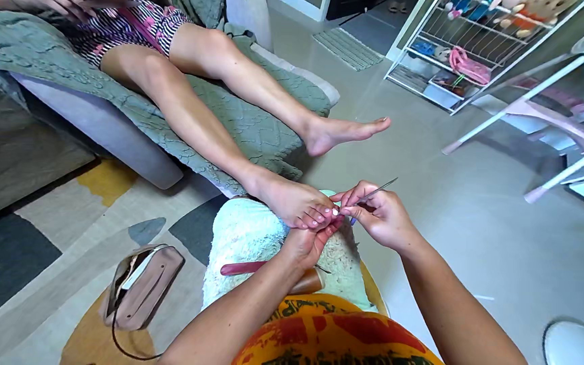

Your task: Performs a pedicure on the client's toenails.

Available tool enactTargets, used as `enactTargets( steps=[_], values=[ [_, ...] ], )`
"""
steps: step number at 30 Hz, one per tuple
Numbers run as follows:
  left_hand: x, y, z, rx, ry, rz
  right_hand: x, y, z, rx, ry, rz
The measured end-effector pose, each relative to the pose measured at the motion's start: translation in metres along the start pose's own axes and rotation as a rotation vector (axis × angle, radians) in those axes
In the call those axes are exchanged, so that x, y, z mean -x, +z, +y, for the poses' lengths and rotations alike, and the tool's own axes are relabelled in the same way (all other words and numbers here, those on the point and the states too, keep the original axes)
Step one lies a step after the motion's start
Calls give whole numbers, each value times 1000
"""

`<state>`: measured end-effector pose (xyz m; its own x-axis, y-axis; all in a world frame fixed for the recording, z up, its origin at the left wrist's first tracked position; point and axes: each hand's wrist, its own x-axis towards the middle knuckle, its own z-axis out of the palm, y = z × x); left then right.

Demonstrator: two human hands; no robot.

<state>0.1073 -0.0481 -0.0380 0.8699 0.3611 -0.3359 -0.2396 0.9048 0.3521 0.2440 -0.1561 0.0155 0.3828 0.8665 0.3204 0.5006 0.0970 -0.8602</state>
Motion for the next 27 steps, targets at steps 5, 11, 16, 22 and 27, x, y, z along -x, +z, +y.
enactTargets(
  steps=[5, 11, 16, 22, 27],
  values=[
    [0, 1, 0, -11, 3, 29, 1, 8, 5, -89, 4, 95],
    [0, 0, 0, 1, 13, 14, 3, 5, -1, 22, -32, 43],
    [0, 2, 0, -8, 14, 32, 2, 6, -4, 153, -82, 42],
    [0, 3, 0, -22, 24, 36, 1, 6, -7, 260, -107, 26],
    [1, 3, 0, -45, 35, 34, 0, 6, -13, 378, -148, -14]
  ],
)
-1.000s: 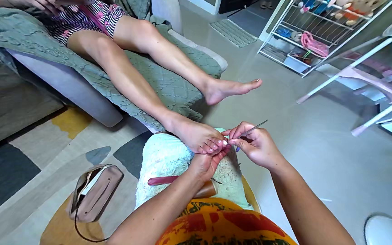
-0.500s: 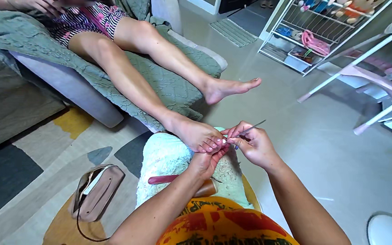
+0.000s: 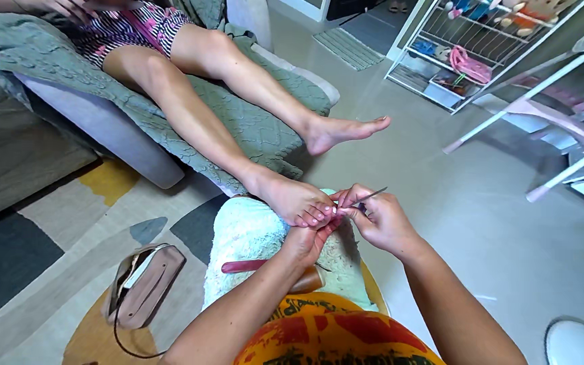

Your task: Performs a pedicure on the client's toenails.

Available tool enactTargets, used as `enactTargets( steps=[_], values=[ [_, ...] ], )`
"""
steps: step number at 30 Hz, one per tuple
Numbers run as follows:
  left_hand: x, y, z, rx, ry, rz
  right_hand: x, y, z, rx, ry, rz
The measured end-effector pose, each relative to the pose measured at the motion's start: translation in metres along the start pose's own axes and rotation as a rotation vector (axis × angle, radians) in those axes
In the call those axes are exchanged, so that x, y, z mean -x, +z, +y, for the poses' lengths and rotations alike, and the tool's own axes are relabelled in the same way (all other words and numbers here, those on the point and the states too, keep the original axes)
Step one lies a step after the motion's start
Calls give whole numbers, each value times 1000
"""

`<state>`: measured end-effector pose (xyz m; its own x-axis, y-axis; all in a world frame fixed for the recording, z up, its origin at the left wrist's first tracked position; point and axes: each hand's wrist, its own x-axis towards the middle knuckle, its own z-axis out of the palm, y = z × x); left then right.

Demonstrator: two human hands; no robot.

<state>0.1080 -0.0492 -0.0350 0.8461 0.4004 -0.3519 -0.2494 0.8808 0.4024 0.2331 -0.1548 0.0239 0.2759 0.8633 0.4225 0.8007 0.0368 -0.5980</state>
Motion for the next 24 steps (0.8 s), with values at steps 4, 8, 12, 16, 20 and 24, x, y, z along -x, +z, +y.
enactTargets(
  steps=[4, 8, 12, 16, 20, 24],
  values=[
    [0, 1, 0, 8, -6, 9, -1, 2, 0, -1, 7, 29],
    [1, -1, 1, -2, -3, -7, 0, -3, 1, -28, 9, -23],
    [0, 0, 1, 12, -18, 9, -2, 1, 0, -7, 22, 12],
    [0, -1, 0, 11, -7, -1, -1, -2, 2, -49, 24, -16],
    [-1, -1, -1, 20, -4, 7, -3, 0, 2, -61, 52, 6],
    [-1, -1, -1, 29, -9, 8, -1, 4, 6, -190, 72, 73]
  ],
)
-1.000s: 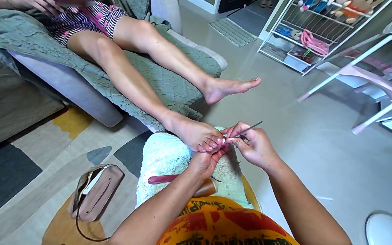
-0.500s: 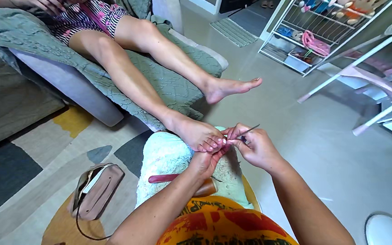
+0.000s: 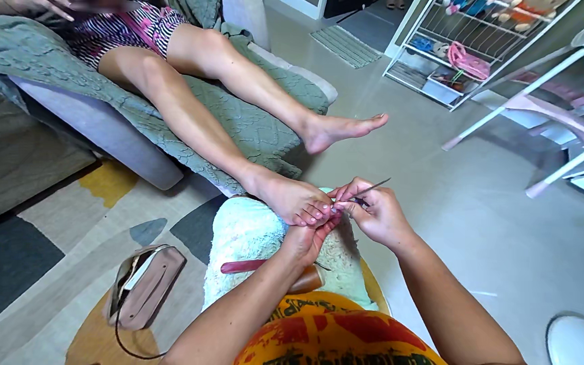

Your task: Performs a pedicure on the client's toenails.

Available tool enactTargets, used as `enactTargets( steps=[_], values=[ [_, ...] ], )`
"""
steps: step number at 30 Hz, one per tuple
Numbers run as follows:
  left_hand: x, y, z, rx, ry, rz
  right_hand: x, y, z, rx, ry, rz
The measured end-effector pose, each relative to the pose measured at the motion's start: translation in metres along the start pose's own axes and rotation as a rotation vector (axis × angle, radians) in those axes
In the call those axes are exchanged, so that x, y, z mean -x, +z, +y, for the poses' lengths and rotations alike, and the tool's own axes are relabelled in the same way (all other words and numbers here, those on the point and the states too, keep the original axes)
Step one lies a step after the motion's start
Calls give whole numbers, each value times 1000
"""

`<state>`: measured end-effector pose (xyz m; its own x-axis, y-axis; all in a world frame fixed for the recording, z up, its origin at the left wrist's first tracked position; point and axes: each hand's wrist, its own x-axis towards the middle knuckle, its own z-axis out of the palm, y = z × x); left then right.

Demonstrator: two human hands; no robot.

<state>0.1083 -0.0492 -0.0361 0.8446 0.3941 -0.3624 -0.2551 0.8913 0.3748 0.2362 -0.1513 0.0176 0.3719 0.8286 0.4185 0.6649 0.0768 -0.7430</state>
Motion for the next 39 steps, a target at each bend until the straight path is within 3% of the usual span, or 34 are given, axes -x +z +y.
enactTargets(
  steps=[39],
  values=[
    [1, -11, 1, -50, 13, -45, 15, 23, 8, -402, 180, 224]
  ],
)
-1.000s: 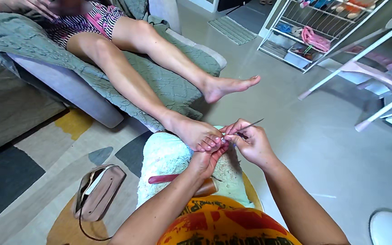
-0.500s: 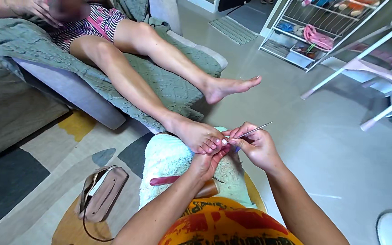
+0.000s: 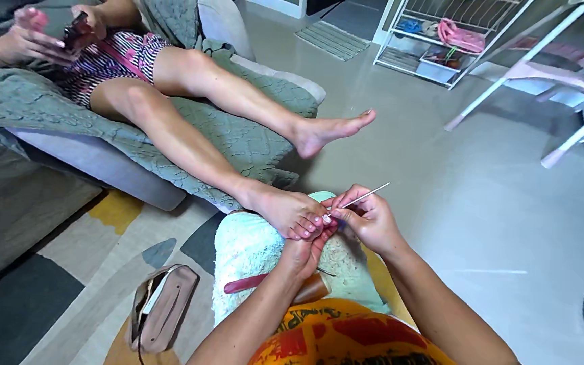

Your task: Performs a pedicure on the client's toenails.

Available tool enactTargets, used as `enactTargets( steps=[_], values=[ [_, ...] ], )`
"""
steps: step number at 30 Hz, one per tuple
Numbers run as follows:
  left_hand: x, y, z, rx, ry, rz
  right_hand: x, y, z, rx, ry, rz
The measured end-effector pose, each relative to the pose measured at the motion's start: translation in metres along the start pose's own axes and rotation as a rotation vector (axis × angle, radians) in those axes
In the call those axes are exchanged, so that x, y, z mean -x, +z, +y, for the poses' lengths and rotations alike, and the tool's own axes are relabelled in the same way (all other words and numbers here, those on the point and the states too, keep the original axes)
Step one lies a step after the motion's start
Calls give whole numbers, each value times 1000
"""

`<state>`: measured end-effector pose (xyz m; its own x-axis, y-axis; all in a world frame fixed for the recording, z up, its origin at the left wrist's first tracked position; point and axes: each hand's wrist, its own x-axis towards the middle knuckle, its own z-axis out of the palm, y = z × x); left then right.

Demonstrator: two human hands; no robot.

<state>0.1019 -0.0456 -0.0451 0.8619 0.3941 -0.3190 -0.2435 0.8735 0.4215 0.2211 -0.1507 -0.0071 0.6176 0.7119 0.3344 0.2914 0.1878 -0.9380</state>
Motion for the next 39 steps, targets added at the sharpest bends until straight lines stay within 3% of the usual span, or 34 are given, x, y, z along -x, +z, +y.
enactTargets(
  steps=[7, 24, 39],
  values=[
    [1, -1, 0, 27, 2, 18, 8, 1, 1, -110, -9, 13],
    [0, -13, 1, 28, -15, -113, 14, 11, 10, -302, 68, 126],
    [1, -17, -2, 63, -41, -111, 19, 14, 15, -328, 80, 158]
  ],
)
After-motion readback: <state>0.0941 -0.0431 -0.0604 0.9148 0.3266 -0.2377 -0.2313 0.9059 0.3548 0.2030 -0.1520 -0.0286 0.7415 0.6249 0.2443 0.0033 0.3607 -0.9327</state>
